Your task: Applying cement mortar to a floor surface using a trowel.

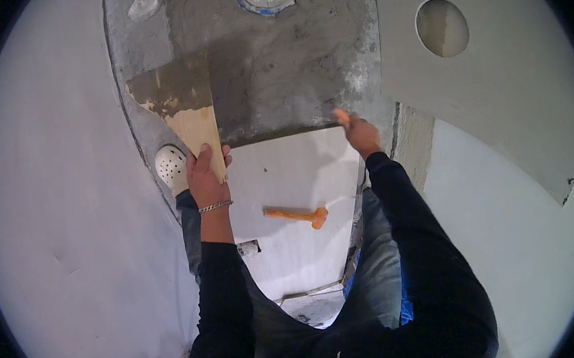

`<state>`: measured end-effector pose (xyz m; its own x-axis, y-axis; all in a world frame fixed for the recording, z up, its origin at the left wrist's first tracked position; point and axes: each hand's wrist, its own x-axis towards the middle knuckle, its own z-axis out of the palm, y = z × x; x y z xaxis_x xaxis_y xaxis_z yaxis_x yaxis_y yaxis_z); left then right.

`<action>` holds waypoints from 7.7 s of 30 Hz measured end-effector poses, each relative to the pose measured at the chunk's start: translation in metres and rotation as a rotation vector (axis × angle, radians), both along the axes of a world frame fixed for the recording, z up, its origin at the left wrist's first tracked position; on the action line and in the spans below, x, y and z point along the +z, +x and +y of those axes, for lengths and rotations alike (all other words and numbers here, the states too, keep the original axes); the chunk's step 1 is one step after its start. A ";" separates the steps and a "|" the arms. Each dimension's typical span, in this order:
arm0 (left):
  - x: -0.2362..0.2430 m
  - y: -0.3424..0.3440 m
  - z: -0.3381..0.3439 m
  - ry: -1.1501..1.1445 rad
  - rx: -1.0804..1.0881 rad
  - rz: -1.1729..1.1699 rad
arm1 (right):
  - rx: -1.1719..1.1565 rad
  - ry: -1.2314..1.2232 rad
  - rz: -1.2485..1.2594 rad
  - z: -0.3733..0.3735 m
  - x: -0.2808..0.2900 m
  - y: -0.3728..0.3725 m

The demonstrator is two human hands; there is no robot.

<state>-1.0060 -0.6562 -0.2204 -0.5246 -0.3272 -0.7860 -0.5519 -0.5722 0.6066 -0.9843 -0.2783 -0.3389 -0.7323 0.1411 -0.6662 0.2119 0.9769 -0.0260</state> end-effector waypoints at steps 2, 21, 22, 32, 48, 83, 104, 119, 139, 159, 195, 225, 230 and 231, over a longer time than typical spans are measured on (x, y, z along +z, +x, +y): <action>0.006 0.001 -0.001 0.027 -0.006 0.008 | -0.125 0.085 0.084 0.007 -0.008 -0.001; 0.010 0.002 -0.012 0.072 -0.039 0.000 | -0.234 0.125 0.165 -0.006 0.012 -0.070; 0.011 0.001 -0.014 0.078 -0.039 -0.004 | -0.349 0.160 0.146 -0.007 0.013 -0.070; 0.015 0.006 -0.012 0.032 -0.059 0.014 | -0.747 -0.248 0.394 -0.090 -0.027 -0.042; 0.021 0.007 -0.020 -0.004 -0.077 0.046 | -0.363 0.106 0.051 -0.011 0.007 0.039; 0.013 0.005 0.004 0.003 0.013 -0.006 | -1.479 -1.167 -0.292 -0.154 -0.031 -0.089; 0.021 0.006 0.004 0.015 0.071 0.095 | -1.067 -0.953 -0.510 -0.176 0.005 -0.088; 0.032 0.000 0.005 0.037 0.054 0.051 | -0.083 -0.330 -0.038 0.015 -0.005 -0.046; 0.010 0.008 -0.007 0.051 -0.071 0.075 | -0.544 0.068 0.059 0.043 0.031 0.040; 0.015 0.022 0.009 -0.068 -0.235 -0.044 | -0.178 0.120 0.047 0.043 0.001 0.025; 0.306 0.146 0.205 0.168 -0.635 0.008 | -1.085 -1.301 0.163 -0.033 0.431 0.113; 0.784 0.551 -0.131 -1.769 1.026 -0.528 | -0.345 -1.083 -0.062 0.015 0.538 0.004; 0.784 0.549 -0.154 -1.502 1.073 -0.675 | -0.297 -1.161 -0.060 0.051 0.550 0.012; 0.783 0.565 -0.173 -1.538 1.065 -0.762 | -0.295 -1.149 -0.065 0.047 0.554 0.018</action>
<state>-0.4411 -0.8296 0.5626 0.5317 -0.7048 0.4696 -0.7385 -0.1145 0.6644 -0.9658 -0.2309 0.2152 -0.7315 -0.4063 -0.5476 0.4581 0.3020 -0.8360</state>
